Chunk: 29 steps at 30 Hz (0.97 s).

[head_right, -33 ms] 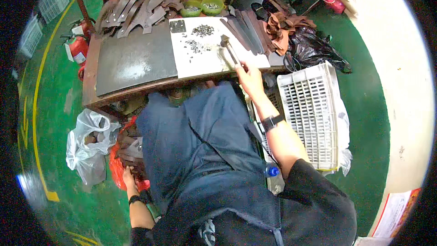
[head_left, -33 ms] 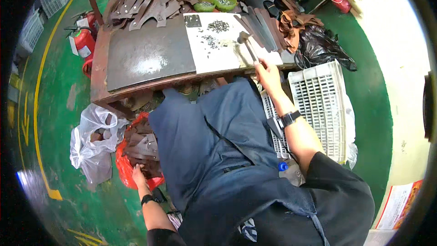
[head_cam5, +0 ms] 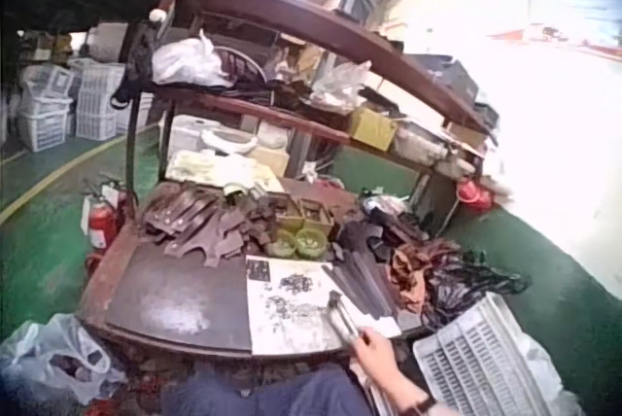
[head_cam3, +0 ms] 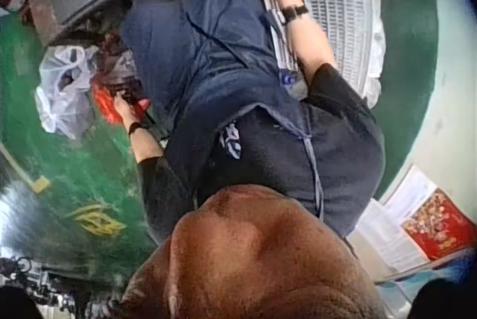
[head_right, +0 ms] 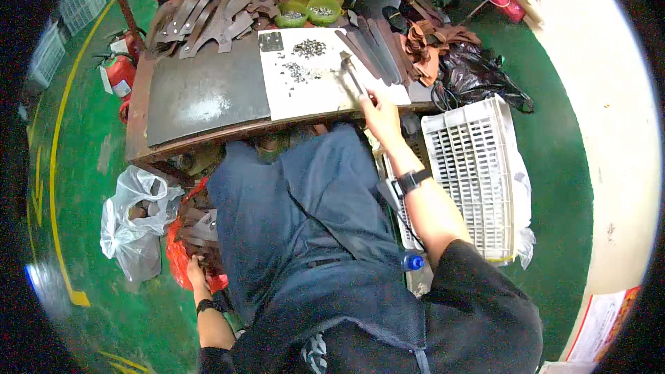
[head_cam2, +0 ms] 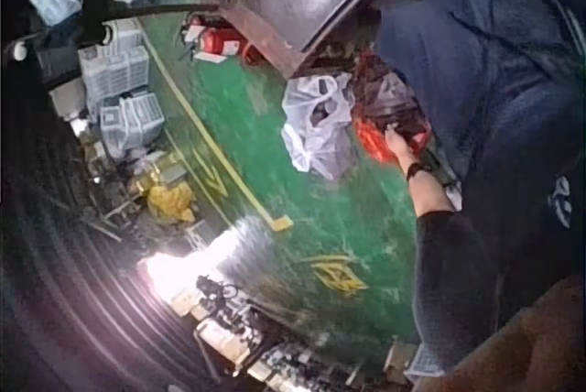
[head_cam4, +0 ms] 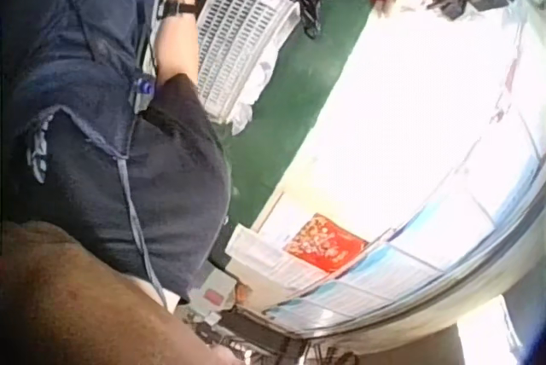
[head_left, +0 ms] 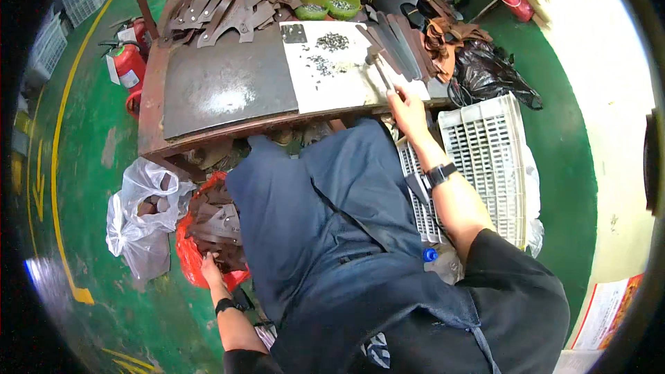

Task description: Hammering leather components on a metal block to flatten or prepare them for assembly in a shoe factory.

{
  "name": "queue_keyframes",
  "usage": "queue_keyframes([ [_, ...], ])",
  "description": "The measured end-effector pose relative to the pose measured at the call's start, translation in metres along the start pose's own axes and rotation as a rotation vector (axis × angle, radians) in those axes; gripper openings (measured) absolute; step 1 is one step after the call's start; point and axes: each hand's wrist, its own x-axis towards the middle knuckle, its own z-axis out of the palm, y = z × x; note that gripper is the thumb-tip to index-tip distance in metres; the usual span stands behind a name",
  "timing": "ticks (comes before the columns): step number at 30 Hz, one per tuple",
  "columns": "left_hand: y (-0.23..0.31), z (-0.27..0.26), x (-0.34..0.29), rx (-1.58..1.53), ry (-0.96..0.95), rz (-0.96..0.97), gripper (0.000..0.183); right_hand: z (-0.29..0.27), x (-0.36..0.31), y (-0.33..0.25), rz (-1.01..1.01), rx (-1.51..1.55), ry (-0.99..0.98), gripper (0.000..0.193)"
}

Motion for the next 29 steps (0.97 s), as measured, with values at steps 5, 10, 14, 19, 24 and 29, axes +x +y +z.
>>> queue_keyframes([
  [5, -0.029, -0.034, -0.046, -0.238, 0.093, -0.109, 0.033, 0.021, 0.04, -0.013, -0.118, -0.451, 0.038, 0.044],
  [10, -0.031, -0.03, -0.074, -0.179, 0.031, -0.054, 0.022, 0.002, 0.091, 0.026, -0.27, -0.664, 0.012, 0.043],
  [14, -0.039, -0.028, -0.093, -0.22, 0.143, -0.169, 0.022, -0.005, 0.108, 0.026, -0.449, -0.797, -0.017, 0.039],
  [19, -0.056, -0.042, -0.126, -0.085, 0.328, -0.009, 0.021, 0.045, 0.026, -0.03, -0.7, -0.178, -0.25, 0.023],
  [24, -0.006, -0.01, -0.107, 0.069, 0.211, 0.095, 0.023, 0.093, -0.043, -0.042, -0.338, -0.067, -0.914, 0.021],
  [29, 0.064, 0.022, -0.06, 0.244, 0.078, 0.183, 0.026, 0.159, -0.044, 0.029, 0.128, -0.14, -1.171, 0.023],
])
